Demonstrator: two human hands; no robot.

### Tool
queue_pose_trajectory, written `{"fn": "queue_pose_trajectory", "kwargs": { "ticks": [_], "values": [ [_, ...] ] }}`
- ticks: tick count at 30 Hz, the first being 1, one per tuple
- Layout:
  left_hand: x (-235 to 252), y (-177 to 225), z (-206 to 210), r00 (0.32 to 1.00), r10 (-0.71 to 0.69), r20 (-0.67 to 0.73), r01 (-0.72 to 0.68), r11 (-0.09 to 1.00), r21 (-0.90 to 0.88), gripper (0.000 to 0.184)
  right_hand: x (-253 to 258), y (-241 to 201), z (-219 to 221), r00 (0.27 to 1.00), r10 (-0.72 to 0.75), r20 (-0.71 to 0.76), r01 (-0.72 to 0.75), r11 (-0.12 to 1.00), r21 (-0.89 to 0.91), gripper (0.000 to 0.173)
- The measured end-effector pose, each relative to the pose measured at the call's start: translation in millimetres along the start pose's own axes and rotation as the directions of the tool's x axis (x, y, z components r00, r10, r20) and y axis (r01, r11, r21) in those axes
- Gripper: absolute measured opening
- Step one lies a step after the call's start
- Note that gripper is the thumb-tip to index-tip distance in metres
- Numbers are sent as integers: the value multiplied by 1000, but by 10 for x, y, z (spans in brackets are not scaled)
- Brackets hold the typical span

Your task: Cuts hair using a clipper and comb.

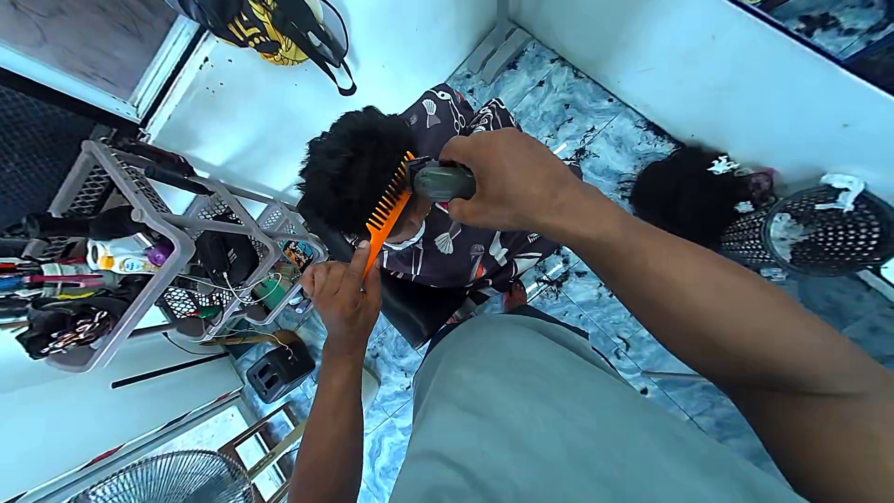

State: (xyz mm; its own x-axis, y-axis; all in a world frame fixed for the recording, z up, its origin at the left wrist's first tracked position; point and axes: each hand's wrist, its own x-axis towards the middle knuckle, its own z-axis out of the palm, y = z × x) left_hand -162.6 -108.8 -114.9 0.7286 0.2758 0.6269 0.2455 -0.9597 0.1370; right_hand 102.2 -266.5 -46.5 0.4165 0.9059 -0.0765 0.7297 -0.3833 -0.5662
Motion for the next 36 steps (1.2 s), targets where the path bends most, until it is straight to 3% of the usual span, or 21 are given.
{"fn": "queue_pose_trajectory", "kwargs": {
  "ticks": [3,7,13,17,21,24,28,36],
  "values": [
    [5,-20,3,1000,6,-7,-6,1000,-14,29,-31,-124,2,998,-57,-5,57,998,1,43],
    [-13,-52,24,1000,11,-10,-12,999,-35,30,-96,-275,-36,1000,2,10,-1,997,-79,39],
    [-20,-87,44,999,34,-28,-35,999,-37,30,-129,-421,-34,1000,-25,10,26,993,-112,38],
    [-36,-81,62,999,33,23,-31,994,-101,31,-187,-364,49,996,-81,-43,80,997,-6,42],
    [-207,39,220,970,-38,239,102,960,-260,31,-354,83,101,969,201,-140,-179,971,159,46],
    [-266,68,299,981,-92,170,131,962,-241,31,-338,338,246,943,304,-137,-260,928,267,54],
    [-153,31,208,994,-68,84,79,988,-134,31,-195,378,388,972,222,-78,-184,924,334,50],
    [-37,12,104,1000,10,5,-10,1000,0,31,-53,382,398,981,191,11,-185,930,319,43]
  ]
}}
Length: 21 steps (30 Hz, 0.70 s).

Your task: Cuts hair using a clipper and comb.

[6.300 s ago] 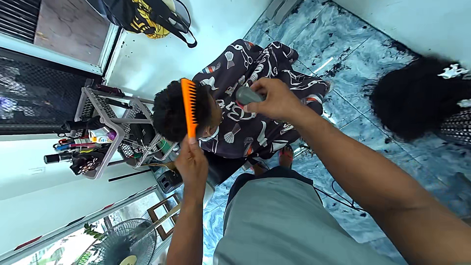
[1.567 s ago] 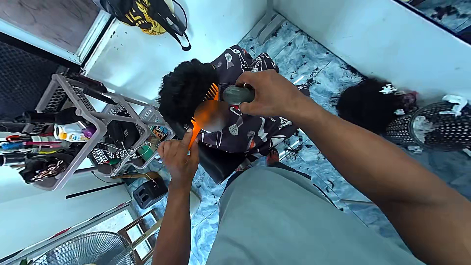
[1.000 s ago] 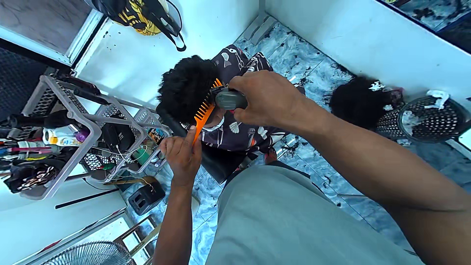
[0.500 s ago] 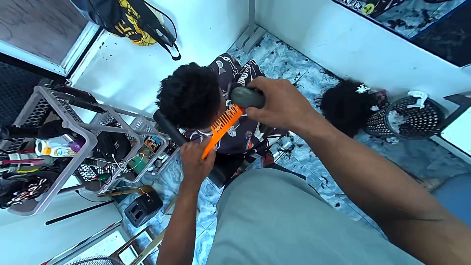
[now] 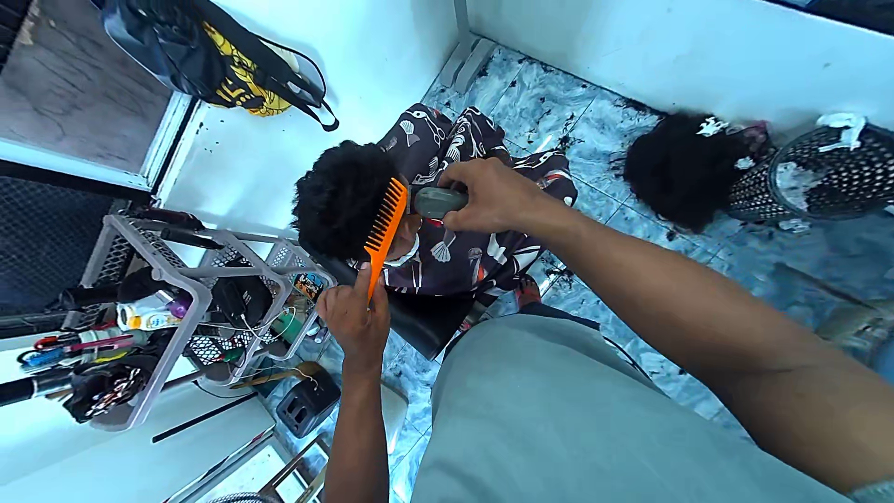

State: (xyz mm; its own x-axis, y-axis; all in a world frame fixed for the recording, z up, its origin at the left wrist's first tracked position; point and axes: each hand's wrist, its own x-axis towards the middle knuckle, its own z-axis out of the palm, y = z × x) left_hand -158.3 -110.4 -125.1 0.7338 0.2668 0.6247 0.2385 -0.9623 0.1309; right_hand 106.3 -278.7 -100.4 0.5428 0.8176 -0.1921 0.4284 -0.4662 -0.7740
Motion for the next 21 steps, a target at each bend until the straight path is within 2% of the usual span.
{"fn": "queue_pose_trajectory", "kwargs": {
  "ticks": [5,7,9,11,16,21],
  "values": [
    [-13,6,0,1000,12,-9,-12,1000,2,31,50,-95,-21,995,-104,3,104,991,85,43],
    [-24,30,-17,998,-14,61,18,999,-52,31,36,-69,-15,987,-164,-1,162,975,150,44],
    [-31,78,-33,977,-57,205,85,988,-131,32,-3,8,-16,993,-118,-9,118,982,146,42],
    [-45,123,-12,966,-83,245,123,981,-153,31,-23,91,-22,999,-40,6,39,992,122,40],
    [10,154,-13,990,-100,98,103,994,-30,31,16,128,5,1000,1,23,-3,994,111,40],
    [43,95,-23,999,-37,23,37,999,1,30,-2,-59,-14,998,-56,-13,57,996,76,41]
  ]
}}
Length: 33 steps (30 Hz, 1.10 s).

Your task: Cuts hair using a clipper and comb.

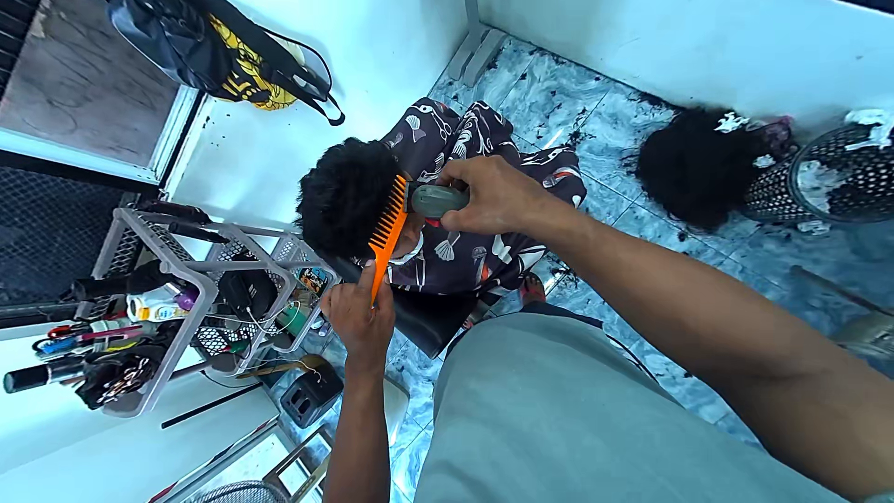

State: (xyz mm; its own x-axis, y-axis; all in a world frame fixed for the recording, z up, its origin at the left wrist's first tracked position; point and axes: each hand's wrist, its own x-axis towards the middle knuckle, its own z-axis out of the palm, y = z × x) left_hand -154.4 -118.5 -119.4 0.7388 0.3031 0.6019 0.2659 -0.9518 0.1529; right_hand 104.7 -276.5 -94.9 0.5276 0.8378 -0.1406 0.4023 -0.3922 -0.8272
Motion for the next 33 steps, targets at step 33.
{"fn": "queue_pose_trajectory", "kwargs": {
  "ticks": [33],
  "values": [
    [2121,-306,98,572,-275,773,410,912,21,89,-1841,880,260,718,685,119,-493,381,782,44]
  ]
}}
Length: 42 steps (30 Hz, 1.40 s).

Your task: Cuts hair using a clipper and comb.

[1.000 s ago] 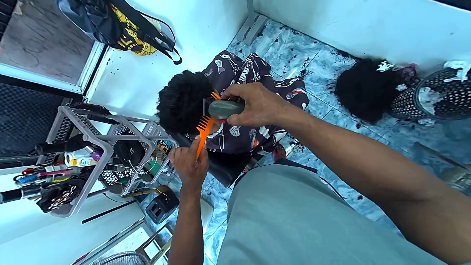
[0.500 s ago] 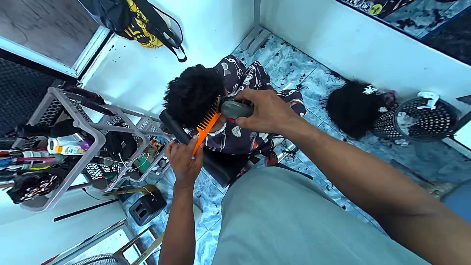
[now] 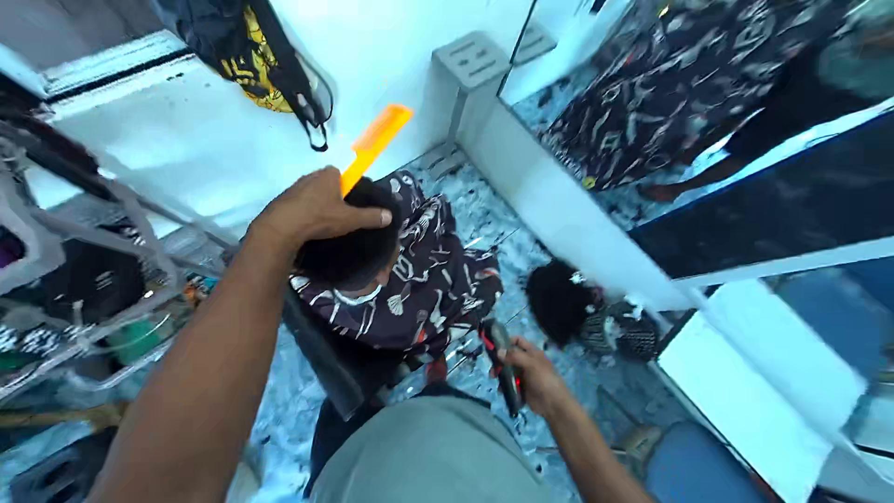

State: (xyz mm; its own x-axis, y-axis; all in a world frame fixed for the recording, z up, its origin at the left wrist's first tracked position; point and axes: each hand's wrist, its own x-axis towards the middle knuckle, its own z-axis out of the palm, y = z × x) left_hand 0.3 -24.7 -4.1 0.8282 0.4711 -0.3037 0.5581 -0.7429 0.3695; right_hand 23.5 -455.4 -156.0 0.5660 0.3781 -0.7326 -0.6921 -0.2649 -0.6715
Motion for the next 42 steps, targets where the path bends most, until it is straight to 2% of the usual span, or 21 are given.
{"fn": "queue_pose_trajectory", "kwargs": {
  "ticks": [3,5,7,11,16,20,24,28,35,37,39,40,41,42],
  "values": [
    [164,-24,45,984,109,140,-114,993,33,78,-206,274,37,991,24,-130,-10,994,106,42],
    [172,-116,102,972,191,134,-197,980,35,73,-337,483,156,977,23,-213,20,980,197,41],
    [226,-168,154,950,268,159,-276,961,28,75,-536,693,321,953,24,-302,62,960,272,41],
    [226,-147,94,909,331,254,-354,934,50,83,-895,1084,828,905,27,-425,143,921,363,42],
    [161,-110,65,840,428,333,-475,877,69,82,-1257,1594,1399,842,96,-530,197,861,469,41],
    [150,-83,85,793,491,361,-547,834,69,83,-1409,1835,1671,797,111,-594,272,811,517,38],
    [140,-41,115,796,494,349,-551,830,83,83,-1459,1909,1786,771,131,-623,316,771,553,35],
    [182,-18,143,840,453,300,-501,859,105,83,-1438,1950,1758,776,128,-618,325,759,565,34],
    [224,-31,128,866,409,286,-449,889,89,86,-1288,1881,1412,818,109,-565,288,773,565,38],
    [189,-172,65,884,449,129,-452,892,-5,91,-1240,1821,1280,832,97,-547,276,782,559,39],
    [-3,-460,-130,907,392,-152,-412,903,-125,89,-1211,1774,1141,838,88,-538,274,786,554,39],
    [-171,-651,-229,889,323,-325,-403,888,-220,73,-1185,1768,1074,840,86,-536,273,786,554,39],
    [-373,-831,-271,835,226,-501,-429,839,-336,53,-1151,1778,1006,842,92,-532,267,785,559,38],
    [-542,-980,-229,761,117,-638,-494,741,-454,40,-1110,1794,918,843,101,-529,260,784,564,37]
  ]
}}
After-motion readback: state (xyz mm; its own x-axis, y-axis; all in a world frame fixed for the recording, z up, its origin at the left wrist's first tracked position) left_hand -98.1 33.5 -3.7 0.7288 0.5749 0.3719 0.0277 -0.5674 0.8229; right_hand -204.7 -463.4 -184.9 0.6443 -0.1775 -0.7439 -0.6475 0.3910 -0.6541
